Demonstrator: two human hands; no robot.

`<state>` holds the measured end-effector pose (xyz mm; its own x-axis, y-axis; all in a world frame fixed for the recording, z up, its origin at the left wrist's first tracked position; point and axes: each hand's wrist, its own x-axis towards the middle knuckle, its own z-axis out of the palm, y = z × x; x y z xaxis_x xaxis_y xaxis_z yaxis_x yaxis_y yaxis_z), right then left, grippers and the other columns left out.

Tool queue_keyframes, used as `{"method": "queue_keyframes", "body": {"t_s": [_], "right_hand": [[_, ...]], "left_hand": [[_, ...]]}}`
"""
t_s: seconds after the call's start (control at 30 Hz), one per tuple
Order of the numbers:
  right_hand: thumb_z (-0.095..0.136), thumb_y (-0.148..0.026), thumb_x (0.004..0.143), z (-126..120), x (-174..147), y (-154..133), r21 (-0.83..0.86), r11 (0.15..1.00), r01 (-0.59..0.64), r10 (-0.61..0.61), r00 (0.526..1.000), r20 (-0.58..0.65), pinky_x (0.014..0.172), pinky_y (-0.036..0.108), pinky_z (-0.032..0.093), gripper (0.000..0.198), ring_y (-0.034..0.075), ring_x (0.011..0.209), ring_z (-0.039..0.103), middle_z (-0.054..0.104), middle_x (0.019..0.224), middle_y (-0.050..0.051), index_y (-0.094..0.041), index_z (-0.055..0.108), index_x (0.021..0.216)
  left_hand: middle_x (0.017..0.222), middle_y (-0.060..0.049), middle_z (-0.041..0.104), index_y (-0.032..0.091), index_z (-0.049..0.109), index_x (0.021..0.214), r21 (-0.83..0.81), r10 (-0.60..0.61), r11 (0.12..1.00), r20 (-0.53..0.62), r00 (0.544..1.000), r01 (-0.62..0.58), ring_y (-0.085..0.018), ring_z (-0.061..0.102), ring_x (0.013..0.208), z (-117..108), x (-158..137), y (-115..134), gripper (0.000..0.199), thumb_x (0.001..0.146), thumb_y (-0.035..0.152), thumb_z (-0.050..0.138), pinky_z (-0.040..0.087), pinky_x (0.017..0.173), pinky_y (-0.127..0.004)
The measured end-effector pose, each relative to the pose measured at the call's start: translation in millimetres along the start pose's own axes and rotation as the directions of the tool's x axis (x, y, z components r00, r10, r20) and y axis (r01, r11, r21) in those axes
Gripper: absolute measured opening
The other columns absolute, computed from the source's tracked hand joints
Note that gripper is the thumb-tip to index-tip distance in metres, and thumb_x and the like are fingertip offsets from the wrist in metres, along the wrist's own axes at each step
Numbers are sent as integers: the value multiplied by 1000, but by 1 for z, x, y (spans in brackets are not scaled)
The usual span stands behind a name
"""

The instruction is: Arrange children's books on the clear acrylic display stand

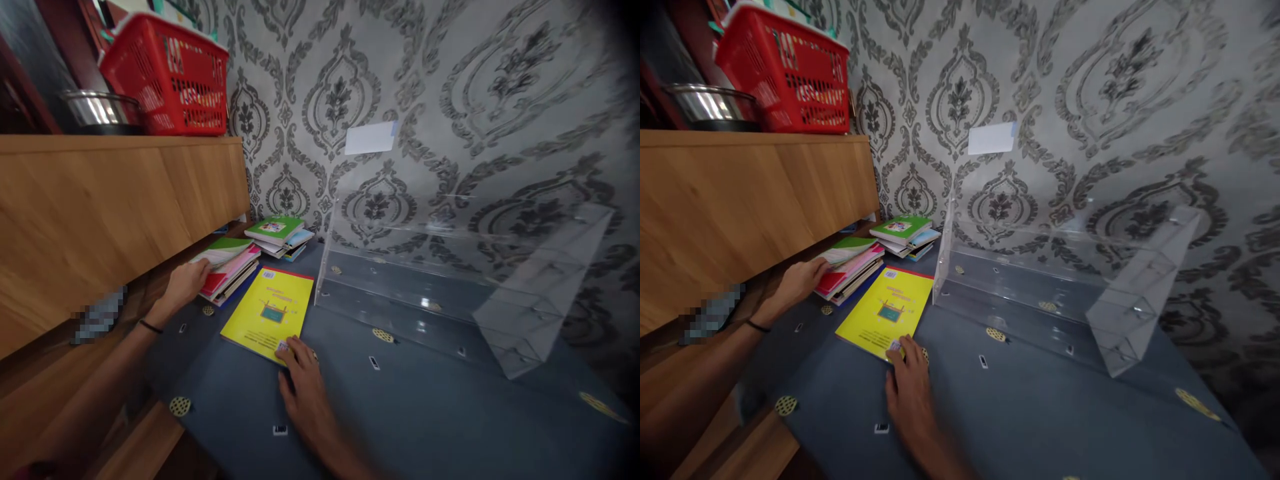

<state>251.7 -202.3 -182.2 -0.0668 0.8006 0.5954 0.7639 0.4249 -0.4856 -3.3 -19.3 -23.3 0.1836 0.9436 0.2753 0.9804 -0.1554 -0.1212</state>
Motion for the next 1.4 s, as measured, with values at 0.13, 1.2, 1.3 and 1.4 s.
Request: {"method": "queue_keyframes", "body": {"t_s": [0.13,1.2,1.3,1.4], "right_hand": [[48,-7,86,0,-1,1,10,1000,-1,1,1000,5,105,54,50,44,29,131,55,60,137,12,-25,64,122],[57,-46,89,-49,28,-22,694,601,-395,211,917,340,98,45,51,39,28,109,65,72,115,10,-19,67,116],[60,-53,88,-42,29,-21,757,467,-458,299,887,352,92,41,54,42,25,99,69,74,108,9,-19,65,113],[66,-56,82,-35,27,-14,749,398,-530,467,820,332,76,35,56,50,22,79,70,74,91,6,-18,62,114]], "left_hand": [[95,-14,74,19,63,110,34,-74,996,-56,996,76,-31,71,90,-8,8,5,38,102,38,31,47,72,-34],[150,-12,53,22,57,137,-613,423,717,5,906,-332,-30,42,143,72,-45,99,46,98,43,45,31,118,-56],[158,-12,40,22,50,145,-550,412,775,69,908,-310,-33,32,149,78,-50,99,51,100,45,41,25,117,-65],[158,-14,40,22,50,145,-507,441,785,51,896,-357,-34,32,149,76,-64,110,52,100,45,39,25,117,-64]]}}
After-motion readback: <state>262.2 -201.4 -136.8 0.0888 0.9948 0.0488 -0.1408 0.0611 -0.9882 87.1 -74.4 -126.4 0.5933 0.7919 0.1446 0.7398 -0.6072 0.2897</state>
